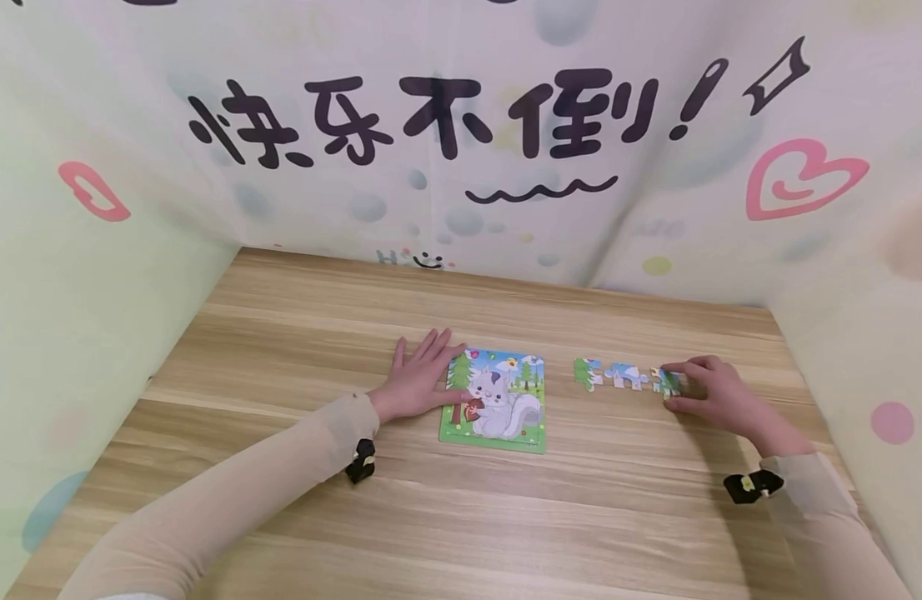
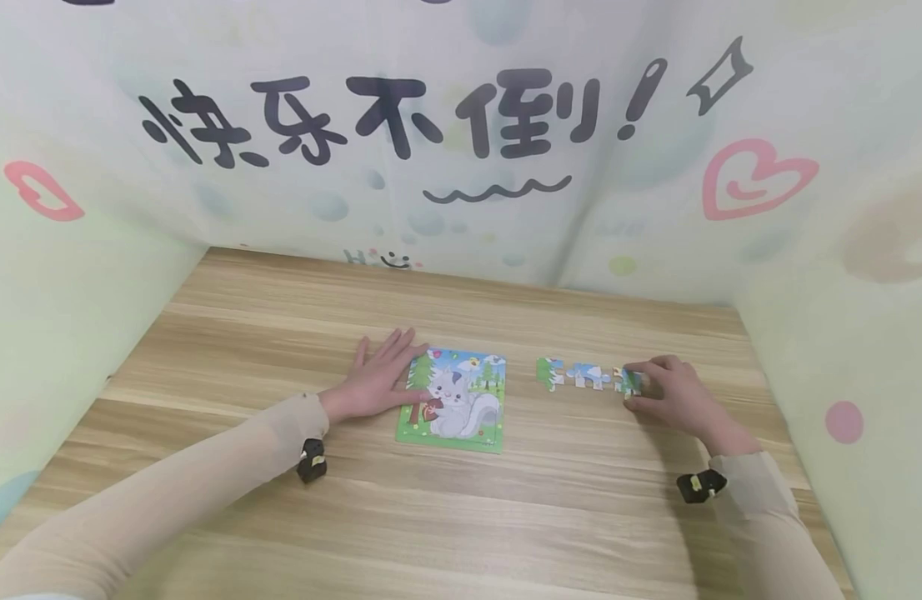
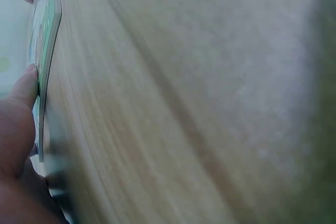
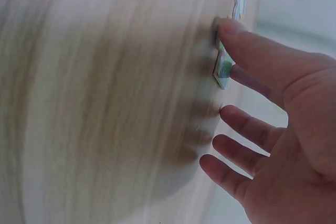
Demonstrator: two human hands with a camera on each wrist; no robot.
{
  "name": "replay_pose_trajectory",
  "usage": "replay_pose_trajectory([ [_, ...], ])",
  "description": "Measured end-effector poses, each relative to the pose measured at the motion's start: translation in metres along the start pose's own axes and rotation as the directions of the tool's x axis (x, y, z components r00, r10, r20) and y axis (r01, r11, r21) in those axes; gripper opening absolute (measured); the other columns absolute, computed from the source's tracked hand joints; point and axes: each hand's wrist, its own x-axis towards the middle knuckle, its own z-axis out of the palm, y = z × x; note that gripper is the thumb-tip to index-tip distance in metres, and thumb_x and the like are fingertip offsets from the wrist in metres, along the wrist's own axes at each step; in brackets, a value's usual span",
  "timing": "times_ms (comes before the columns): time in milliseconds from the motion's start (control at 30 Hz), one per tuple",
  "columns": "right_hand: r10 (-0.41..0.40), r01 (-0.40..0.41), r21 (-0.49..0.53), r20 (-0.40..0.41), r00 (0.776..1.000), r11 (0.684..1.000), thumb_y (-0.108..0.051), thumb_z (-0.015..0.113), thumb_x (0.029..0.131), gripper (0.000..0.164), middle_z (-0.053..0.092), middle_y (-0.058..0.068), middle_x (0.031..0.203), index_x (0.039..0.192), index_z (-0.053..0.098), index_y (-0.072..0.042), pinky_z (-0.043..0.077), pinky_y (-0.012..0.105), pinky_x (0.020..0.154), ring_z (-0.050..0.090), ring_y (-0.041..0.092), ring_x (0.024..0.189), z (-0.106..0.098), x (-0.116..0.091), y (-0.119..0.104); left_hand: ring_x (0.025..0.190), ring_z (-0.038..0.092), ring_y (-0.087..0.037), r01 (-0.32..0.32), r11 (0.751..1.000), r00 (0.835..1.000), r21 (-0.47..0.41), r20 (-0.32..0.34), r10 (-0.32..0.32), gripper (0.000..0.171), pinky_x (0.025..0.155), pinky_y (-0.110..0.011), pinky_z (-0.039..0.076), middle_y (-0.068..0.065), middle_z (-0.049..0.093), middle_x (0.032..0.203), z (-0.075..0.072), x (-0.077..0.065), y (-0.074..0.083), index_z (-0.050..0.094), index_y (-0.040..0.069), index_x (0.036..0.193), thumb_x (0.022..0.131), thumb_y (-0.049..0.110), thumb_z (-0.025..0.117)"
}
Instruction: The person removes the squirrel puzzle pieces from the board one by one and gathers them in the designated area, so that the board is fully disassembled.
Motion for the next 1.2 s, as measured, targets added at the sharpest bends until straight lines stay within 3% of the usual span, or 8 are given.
replay_pose_trajectory([
  [333,0.034,-0.034,0.022,0.010,0.999,0.999,-0.023,0.081,0.092,0.053,0.046,0.040,0.134,0.135,0.061,0.001,0.036,0.075,0.098,0.041,0.063,0.122,0.0016,-0.0011,0.0064,0.161,0.003,-0.037,-0.007,1.000,1.000,-0.010,-0.023,0.006,0.086,0.121,-0.071,-0.009,-0.019,0.009,0.174,-0.0024,-0.0036,0.0016,0.032,0.013,0.164,0.097,0.055,0.067],
  [900,-0.026,0.026,0.020,-0.009,1.000,0.999,-0.019,0.081,0.092,0.051,0.049,0.041,0.131,0.135,0.062,0.002,0.038,0.074,0.098,0.045,0.062,0.122,-0.0006,-0.0012,0.0034,0.161,0.002,-0.035,-0.009,1.000,1.000,0.001,-0.014,0.009,0.087,0.121,-0.071,-0.009,-0.017,0.008,0.174,-0.0038,-0.0035,0.0027,0.030,0.015,0.165,0.097,0.058,0.065],
  [1200,0.030,-0.030,0.067,-0.009,1.000,0.997,-0.019,0.066,0.103,0.051,0.045,0.046,0.137,0.141,0.051,0.011,0.036,0.077,0.100,0.041,0.063,0.126,-0.0049,-0.0050,0.0003,0.161,0.001,-0.035,-0.009,1.000,1.000,0.008,-0.013,0.009,0.087,0.121,-0.071,-0.010,-0.016,0.007,0.174,-0.0001,-0.0025,-0.0003,0.029,0.016,0.165,0.098,0.059,0.064],
])
